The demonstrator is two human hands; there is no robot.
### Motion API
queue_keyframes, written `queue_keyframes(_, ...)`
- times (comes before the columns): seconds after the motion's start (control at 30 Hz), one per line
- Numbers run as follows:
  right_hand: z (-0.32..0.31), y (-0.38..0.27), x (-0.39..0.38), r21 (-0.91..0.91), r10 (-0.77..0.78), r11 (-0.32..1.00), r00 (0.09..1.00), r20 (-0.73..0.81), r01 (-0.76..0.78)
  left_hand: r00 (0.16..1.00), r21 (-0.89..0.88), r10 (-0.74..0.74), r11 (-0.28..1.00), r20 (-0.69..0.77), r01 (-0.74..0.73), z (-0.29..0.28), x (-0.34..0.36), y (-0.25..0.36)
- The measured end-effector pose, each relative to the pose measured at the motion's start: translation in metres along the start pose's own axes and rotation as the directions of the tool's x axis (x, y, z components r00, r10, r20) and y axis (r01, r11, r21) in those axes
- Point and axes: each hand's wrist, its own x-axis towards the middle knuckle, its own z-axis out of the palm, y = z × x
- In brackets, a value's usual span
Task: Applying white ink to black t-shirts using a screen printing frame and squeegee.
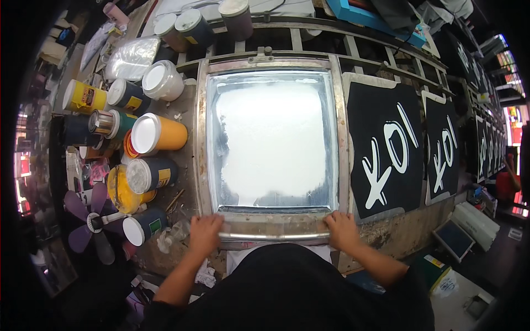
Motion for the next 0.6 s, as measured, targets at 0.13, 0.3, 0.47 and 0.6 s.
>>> queue_keyframes(0.13,-0.062,0.029,0.083,-0.051,0.004,0.999,0.996,0.086,0.001,0.993,0.008,-0.026,1.0,0.114,0.026,-0.048,0.098,-0.031)
queue_keyframes(0.3,-0.146,0.073,0.248,-0.19,0.015,0.977,0.926,-0.378,-0.093,0.985,0.119,-0.042,0.991,-0.167,0.063,-0.11,0.279,-0.056)
queue_keyframes(0.47,-0.186,0.074,0.342,-0.238,0.079,0.949,0.886,-0.456,-0.207,0.953,0.156,-0.124,0.973,-0.277,0.172,-0.107,0.367,-0.096)
queue_keyframes(0.6,-0.182,0.069,0.321,-0.185,0.117,0.961,0.908,-0.403,-0.206,0.971,0.072,-0.176,0.979,-0.16,0.189,-0.12,0.342,-0.085)
